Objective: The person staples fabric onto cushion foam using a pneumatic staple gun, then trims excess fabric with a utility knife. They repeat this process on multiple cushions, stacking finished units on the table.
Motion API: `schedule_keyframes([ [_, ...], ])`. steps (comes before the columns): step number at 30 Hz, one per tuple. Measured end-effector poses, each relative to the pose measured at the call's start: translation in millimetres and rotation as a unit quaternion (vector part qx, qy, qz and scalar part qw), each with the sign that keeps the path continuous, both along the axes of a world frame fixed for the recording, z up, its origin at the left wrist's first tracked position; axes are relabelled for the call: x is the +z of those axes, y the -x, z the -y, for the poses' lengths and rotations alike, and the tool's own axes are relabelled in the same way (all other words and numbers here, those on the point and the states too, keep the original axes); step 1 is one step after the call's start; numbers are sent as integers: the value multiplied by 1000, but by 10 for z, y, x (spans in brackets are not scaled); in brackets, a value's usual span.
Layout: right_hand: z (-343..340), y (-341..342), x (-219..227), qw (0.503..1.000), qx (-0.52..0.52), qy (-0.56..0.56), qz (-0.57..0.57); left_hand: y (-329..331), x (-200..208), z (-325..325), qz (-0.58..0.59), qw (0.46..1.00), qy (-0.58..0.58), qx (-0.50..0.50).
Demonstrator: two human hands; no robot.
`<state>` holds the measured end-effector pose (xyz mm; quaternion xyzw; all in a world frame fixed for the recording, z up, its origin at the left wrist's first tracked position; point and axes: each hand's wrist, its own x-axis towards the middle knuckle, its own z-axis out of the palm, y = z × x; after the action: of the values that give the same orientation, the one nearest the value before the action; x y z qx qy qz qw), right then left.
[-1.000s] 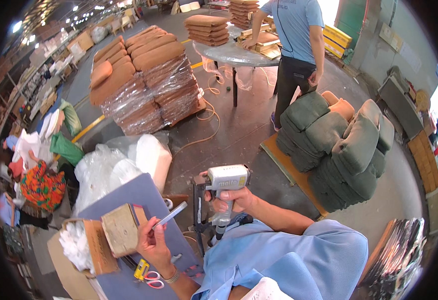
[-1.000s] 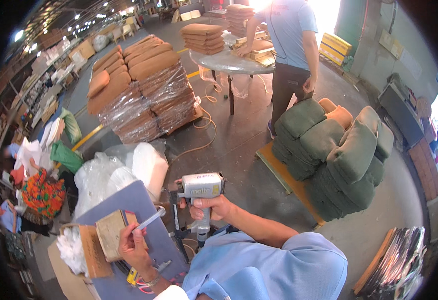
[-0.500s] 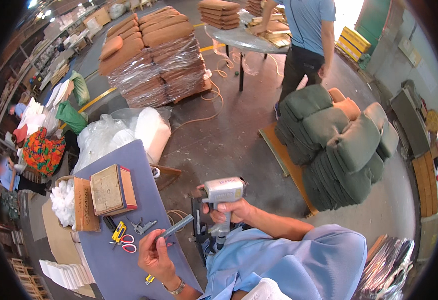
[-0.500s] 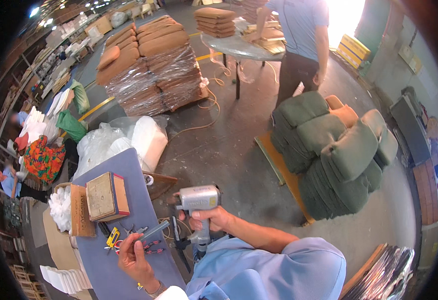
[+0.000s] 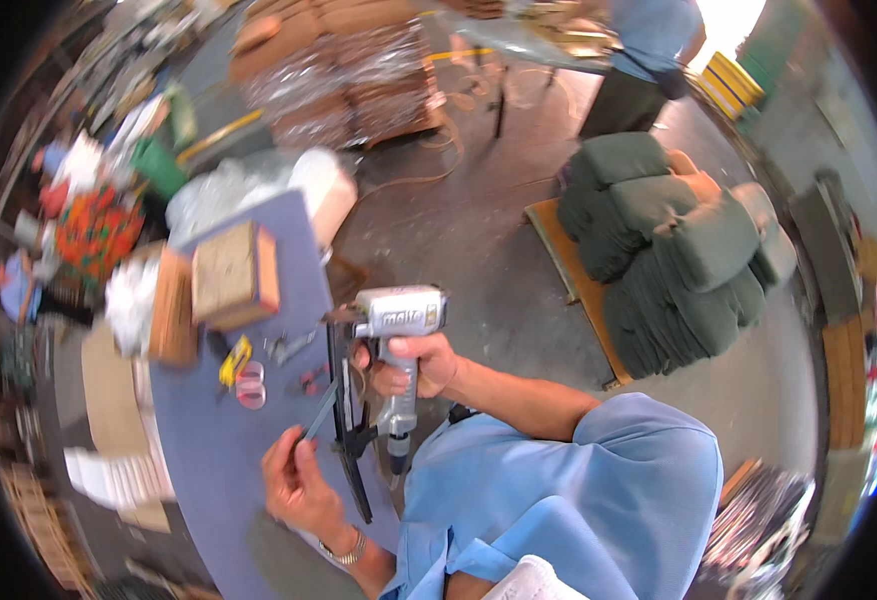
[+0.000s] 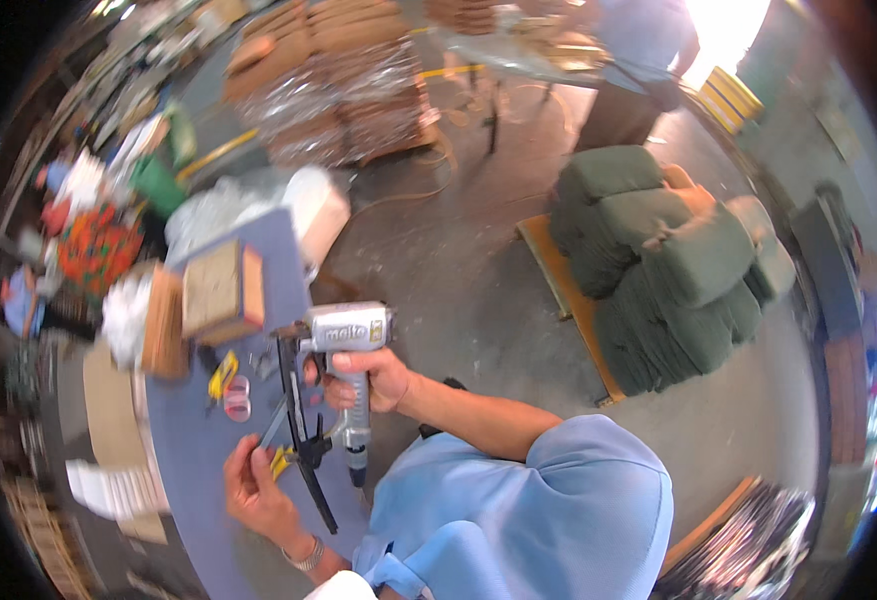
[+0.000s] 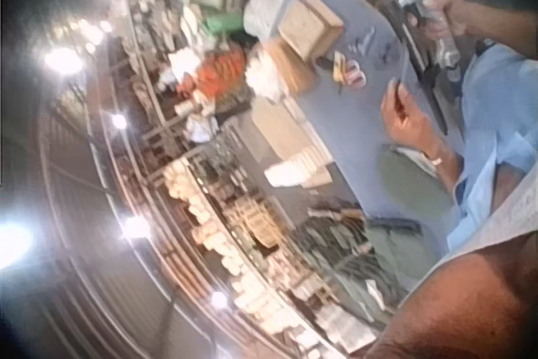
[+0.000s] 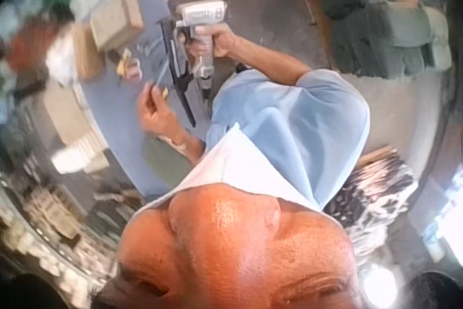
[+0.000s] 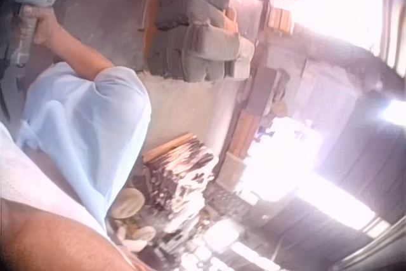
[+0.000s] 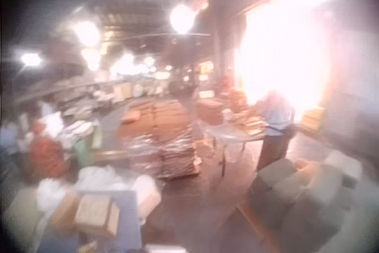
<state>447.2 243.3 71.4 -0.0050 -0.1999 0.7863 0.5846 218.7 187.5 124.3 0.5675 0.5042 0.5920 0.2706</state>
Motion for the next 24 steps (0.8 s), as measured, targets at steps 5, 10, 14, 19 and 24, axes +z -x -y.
schedule_keyframes([
  [5, 314, 699, -108, 996, 91, 5, -25, 450, 79, 533, -102, 993, -13, 54],
  [10, 879, 1665, -397, 988, 153, 8, -34, 1263, -47, 1088, -93, 994, -8, 57],
  [14, 811, 1802, -372, 976, 210, 8, -64, 1186, 133, 1127, -149, 985, 7, 84],
  [19, 780, 1891, -422, 951, 263, 72, -146, 1239, 372, 1559, -183, 974, 68, 115],
  [24, 533, 1906, -499, 940, 274, 99, -179, 1442, 185, 2412, -74, 964, 245, 75],
])
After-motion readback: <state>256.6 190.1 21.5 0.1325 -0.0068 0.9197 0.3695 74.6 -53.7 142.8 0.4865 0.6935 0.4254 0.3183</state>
